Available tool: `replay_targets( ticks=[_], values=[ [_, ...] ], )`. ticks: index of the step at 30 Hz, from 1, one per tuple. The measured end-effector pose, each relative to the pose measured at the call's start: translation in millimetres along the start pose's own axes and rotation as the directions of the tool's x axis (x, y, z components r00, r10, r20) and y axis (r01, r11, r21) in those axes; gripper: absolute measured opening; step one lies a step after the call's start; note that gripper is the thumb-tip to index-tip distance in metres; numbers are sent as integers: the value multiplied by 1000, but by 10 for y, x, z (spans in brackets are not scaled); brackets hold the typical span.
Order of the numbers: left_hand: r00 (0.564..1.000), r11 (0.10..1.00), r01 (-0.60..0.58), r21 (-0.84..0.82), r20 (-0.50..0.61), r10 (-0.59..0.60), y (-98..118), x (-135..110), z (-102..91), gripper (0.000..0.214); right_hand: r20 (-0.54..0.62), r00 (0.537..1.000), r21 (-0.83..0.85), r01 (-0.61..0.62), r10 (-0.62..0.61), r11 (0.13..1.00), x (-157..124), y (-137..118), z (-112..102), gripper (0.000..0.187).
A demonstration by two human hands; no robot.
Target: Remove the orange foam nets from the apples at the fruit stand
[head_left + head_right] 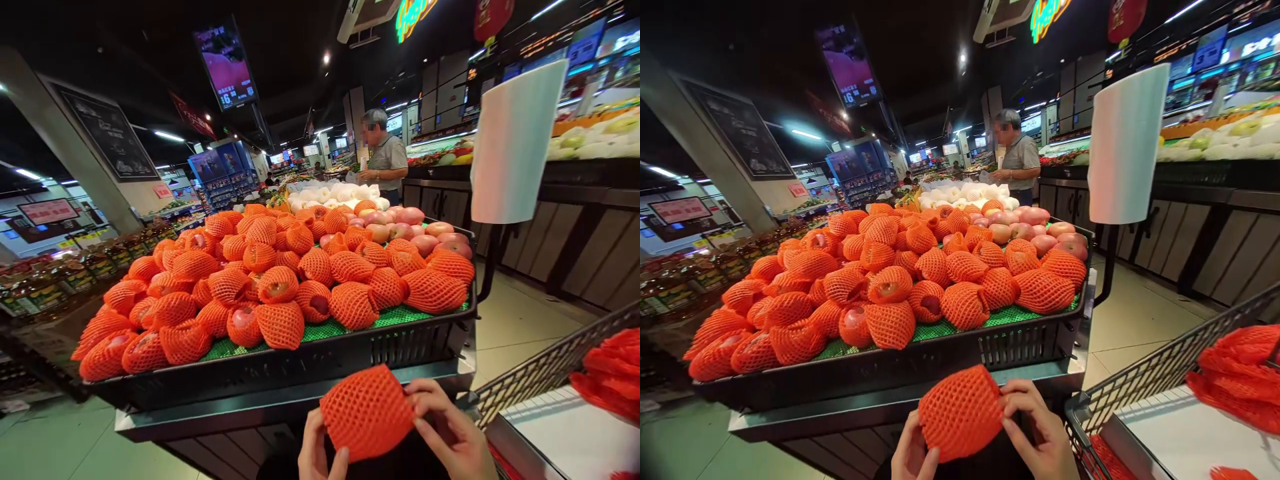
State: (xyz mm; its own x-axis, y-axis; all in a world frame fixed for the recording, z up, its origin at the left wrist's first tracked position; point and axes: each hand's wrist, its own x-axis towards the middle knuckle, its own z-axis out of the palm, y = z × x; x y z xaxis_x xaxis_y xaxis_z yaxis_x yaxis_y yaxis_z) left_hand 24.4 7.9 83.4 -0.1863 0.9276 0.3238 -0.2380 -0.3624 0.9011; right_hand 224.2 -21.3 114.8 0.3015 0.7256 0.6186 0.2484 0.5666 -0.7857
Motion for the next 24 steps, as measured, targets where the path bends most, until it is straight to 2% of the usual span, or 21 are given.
replay_targets(
  ticks=[3,5,8,10,11,13,15,18,21,24],
  values=[
    [996,946,-77,315,-24,89,-34,48,8,34,120,991,28,48,-51,998,-85,86,-29,17],
    [994,909,-93,407,-19,110,-56,59,-10,37,190,981,5,37,-37,999,-78,145,-60,18],
    [995,896,-90,434,8,96,-77,39,-18,30,236,959,-68,-144,156,987,-14,259,-54,9],
    [997,909,-78,410,50,63,-97,14,-15,21,253,914,-10,-324,316,946,22,354,-16,8],
    [997,923,-63,381,75,37,-113,2,-19,19,266,888,44,-400,375,916,32,402,7,14],
    [993,955,-7,295,116,-29,-157,-19,-44,19,304,844,134,-497,442,857,38,483,45,25],
    [983,980,100,174,133,-124,-204,-30,-86,21,384,802,172,-549,457,818,38,521,63,28],
    [937,952,306,10,172,-303,-239,-25,-122,19,543,730,139,-566,416,812,47,481,50,16],
    [879,908,418,-29,264,-396,-226,-17,-63,20,621,687,71,-528,376,846,55,402,10,49],
    [867,914,401,-57,345,-359,-239,-54,69,27,660,664,-45,-431,351,901,40,366,-33,71]
  ],
)
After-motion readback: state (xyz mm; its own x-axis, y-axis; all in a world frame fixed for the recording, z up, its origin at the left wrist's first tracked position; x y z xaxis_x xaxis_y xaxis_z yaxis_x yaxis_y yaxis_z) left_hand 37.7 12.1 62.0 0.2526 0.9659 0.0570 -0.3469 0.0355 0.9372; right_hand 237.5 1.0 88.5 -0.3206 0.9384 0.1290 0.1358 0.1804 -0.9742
